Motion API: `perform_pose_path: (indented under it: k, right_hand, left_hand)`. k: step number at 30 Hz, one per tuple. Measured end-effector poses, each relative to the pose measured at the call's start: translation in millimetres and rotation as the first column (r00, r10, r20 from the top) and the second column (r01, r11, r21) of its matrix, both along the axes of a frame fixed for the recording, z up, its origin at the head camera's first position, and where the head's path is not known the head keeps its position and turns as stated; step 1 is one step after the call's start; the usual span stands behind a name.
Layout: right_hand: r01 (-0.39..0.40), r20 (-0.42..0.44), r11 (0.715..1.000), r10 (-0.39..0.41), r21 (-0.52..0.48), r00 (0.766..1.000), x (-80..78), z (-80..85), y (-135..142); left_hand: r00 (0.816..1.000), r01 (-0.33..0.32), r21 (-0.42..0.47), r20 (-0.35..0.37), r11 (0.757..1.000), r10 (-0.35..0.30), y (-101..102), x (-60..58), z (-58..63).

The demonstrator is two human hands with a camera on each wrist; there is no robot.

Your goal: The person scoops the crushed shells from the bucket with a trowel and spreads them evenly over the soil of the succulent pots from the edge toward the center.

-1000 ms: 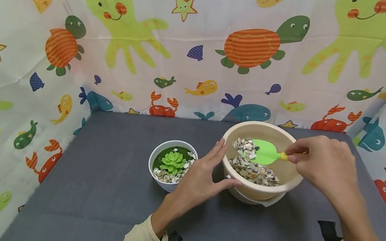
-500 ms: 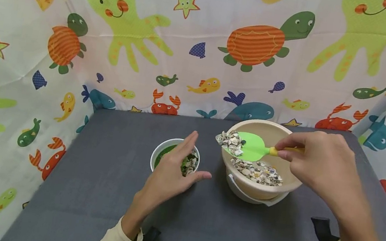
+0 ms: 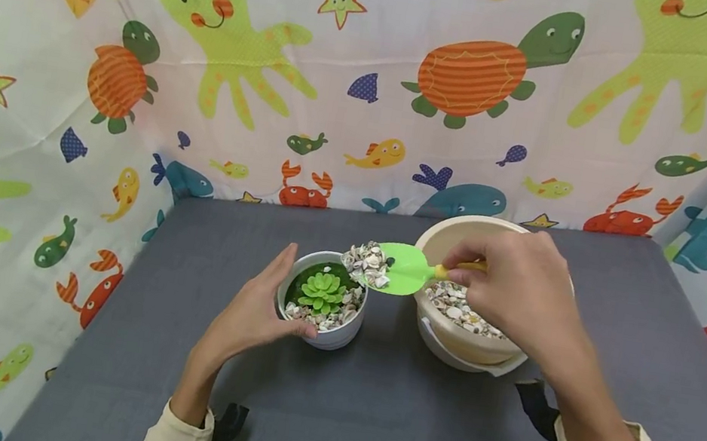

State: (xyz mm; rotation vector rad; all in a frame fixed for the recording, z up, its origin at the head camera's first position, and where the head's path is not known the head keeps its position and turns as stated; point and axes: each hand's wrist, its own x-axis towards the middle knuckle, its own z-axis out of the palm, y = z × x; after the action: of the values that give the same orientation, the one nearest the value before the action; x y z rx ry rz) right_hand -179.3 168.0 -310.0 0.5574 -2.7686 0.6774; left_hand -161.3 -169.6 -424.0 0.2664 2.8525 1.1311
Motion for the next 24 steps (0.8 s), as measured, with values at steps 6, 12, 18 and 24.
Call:
perform_pose_path:
  k: [6, 12, 18, 24]
  right_hand:
    - [-0.083, -0.04, 0.997, 0.082, -0.01, 0.996, -5.6, -3.5, -21.1]
    - [-0.125, -0.033, 0.992, 0.125, -0.003, 0.992, -10.5, -7.9, -35.5]
    - [-0.132, 0.038, 0.991, 0.13, 0.033, 0.991, -15.0, -12.8, -50.8]
    - [-0.121, 0.121, 0.992, 0.116, 0.039, 0.986, -15.3, -19.3, -68.5]
  left_hand:
    - [1.0, 0.017, 0.028, 0.016, 0.999, -0.018, -6.7, -2.7, -6.6]
    - [1.0, 0.007, 0.047, 0.02, 0.999, -0.008, -10.2, -4.0, -11.8]
    - [0.999, -0.015, 0.075, 0.038, 0.997, 0.012, -13.2, -4.6, -18.9]
    - [0.999, -0.047, 0.075, 0.03, 0.996, 0.045, -14.6, -3.6, -20.5]
